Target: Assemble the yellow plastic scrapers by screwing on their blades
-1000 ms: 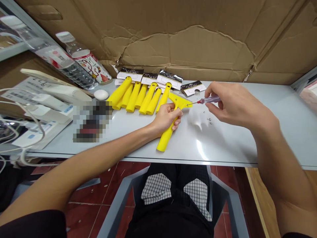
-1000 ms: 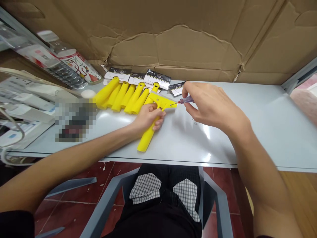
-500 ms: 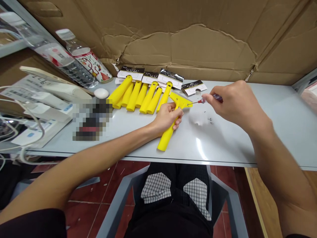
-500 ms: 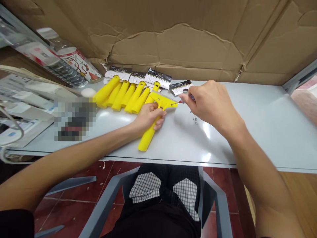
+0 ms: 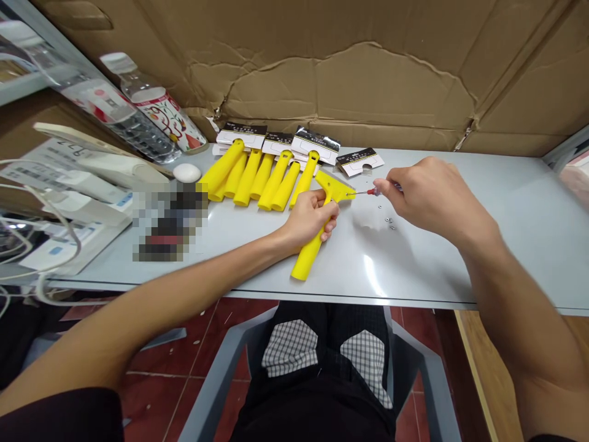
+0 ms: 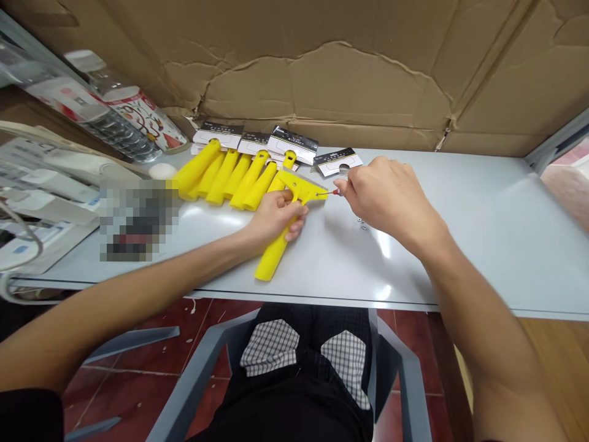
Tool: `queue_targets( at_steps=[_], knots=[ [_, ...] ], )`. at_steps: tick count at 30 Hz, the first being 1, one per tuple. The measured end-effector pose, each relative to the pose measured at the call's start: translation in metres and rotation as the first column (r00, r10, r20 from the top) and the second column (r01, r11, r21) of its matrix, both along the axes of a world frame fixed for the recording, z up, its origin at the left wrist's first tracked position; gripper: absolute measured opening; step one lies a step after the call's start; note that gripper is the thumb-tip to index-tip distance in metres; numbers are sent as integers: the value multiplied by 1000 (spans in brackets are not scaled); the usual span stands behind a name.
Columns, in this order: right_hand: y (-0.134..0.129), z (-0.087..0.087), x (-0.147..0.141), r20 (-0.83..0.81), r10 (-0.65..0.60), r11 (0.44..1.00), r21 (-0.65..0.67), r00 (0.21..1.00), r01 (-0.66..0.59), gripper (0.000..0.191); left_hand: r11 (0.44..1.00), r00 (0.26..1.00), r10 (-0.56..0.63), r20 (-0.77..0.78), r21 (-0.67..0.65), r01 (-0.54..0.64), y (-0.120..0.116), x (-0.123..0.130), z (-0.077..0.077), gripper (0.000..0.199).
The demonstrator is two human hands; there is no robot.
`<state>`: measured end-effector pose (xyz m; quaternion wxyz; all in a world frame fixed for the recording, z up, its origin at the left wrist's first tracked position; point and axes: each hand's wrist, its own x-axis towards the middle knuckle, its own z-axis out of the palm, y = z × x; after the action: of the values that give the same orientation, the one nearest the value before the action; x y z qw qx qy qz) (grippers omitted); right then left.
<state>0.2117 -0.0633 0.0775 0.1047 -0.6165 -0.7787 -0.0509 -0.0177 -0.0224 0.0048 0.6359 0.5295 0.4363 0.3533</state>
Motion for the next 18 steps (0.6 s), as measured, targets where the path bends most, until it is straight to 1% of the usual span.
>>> queue_targets(
  at_steps=[1, 3, 4, 6, 9, 11, 12, 13, 15, 16, 18],
  knots=[
    [1, -1, 1, -11, -1, 1000, -3, 1000, 1, 49, 1000, 1000, 1, -4, 2, -1, 0, 0, 0, 21],
    [2, -2, 5, -14, -11, 999, -38, 1000, 11, 44, 1000, 1000, -3, -10, 7, 3, -1, 0, 2, 22],
    [3, -2, 7, -7, -7, 998, -68, 1000, 6, 40, 1000, 1000, -11, -13, 8, 11, -1, 0, 3, 21],
    [4, -3, 9, 5, 44, 987, -152, 999, -43, 35, 999, 999, -35, -12, 12, 35, -1, 1, 4, 19],
    [6, -5, 9, -27, 124, 941, -315, 992, -126, 32, 998, 998, -55, 11, 9, 55, -1, 0, 5, 16],
    [9, -7, 9, -72, 125, 909, -391, 989, -144, 32, 998, 998, -56, 30, -6, 57, 0, 0, 6, 16],
    [11, -7, 11, -96, 121, 900, -409, 988, -150, 31, 998, 998, -58, 37, -17, 58, 0, 0, 7, 17],
    [14, -8, 15, -116, 117, 898, -412, 986, -155, 28, 998, 998, -56, 43, -31, 57, 1, -1, 8, 17],
    [20, -8, 25, -137, 98, 912, -384, 986, -144, 23, 996, 997, -51, 54, -65, 55, 3, -1, 9, 16],
    [23, -9, 32, -129, 72, 927, -357, 989, -114, 21, 995, 997, -49, 63, -83, 54, 4, -1, 10, 16],
    [30, -11, 45, -74, -28, 950, -313, 997, 4, 20, 992, 995, -40, 87, -114, 50, 6, -1, 10, 15]
  ],
)
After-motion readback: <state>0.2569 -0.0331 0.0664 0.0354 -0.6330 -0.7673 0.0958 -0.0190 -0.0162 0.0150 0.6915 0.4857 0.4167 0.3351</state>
